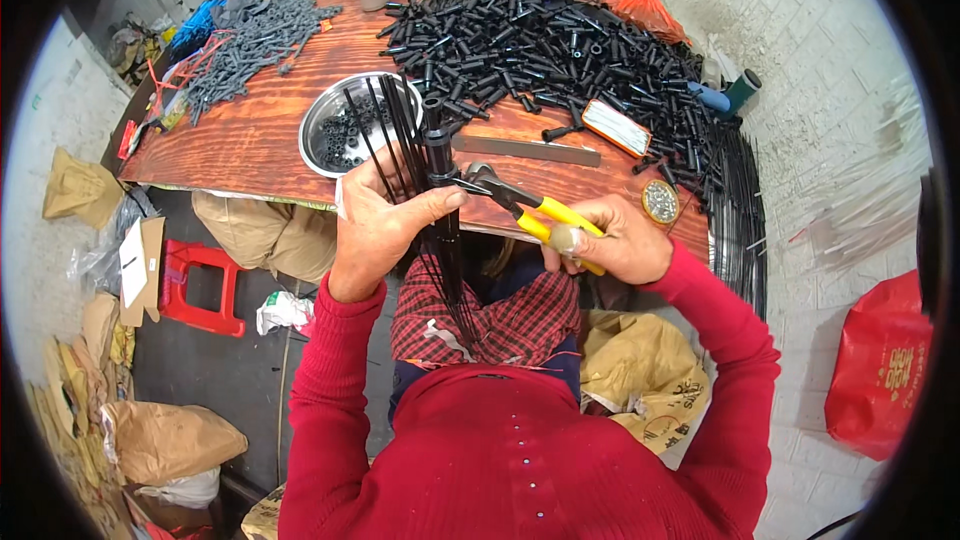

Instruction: Bundling black plastic rods together using adhesive tape and attaching a circular base component.

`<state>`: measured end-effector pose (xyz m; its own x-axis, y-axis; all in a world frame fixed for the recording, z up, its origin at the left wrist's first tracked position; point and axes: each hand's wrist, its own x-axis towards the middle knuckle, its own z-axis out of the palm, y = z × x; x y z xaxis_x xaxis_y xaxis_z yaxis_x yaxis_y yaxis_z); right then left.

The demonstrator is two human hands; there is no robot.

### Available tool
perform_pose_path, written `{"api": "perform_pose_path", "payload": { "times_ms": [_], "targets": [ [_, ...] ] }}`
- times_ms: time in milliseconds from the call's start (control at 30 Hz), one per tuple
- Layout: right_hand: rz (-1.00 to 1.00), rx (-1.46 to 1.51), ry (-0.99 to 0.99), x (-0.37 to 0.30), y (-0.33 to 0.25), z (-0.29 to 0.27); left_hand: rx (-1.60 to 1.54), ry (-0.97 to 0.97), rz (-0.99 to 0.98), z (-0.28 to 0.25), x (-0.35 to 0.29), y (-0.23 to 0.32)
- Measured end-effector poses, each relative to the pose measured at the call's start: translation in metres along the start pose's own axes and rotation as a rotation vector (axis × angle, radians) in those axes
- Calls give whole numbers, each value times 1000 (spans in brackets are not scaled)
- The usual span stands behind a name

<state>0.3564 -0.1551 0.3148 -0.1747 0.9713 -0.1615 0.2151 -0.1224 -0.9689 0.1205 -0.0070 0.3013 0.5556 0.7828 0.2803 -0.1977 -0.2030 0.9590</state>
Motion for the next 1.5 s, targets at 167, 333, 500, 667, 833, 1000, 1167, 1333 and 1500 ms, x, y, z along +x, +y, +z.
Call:
{"api": "perform_pose_path", "payload": {
  "times_ms": [167,333,500,667,833,1000,1167,1333,1500],
  "targets": [
    [-152,-33,107,11,25,19,-33,-1,-27,-3,-1,5],
    [-282,-107,202,24,46,35,-49,17,-67,-8,1,0],
    [-440,-105,274,41,65,51,-29,25,-62,-9,2,1],
    [-554,-59,328,58,85,63,-20,43,-61,-11,4,-3],
    [-608,-45,399,70,90,75,-30,50,-75,-12,7,-8],
    [-711,-81,550,84,97,86,-43,42,-81,-14,9,-9],
    [-701,-31,586,96,104,99,-87,48,-79,-13,13,-14],
    [-760,-94,734,110,104,111,-115,55,-109,-17,14,-19],
    [-792,-146,803,117,106,111,-187,14,-107,-16,15,-16]
  ]
}}
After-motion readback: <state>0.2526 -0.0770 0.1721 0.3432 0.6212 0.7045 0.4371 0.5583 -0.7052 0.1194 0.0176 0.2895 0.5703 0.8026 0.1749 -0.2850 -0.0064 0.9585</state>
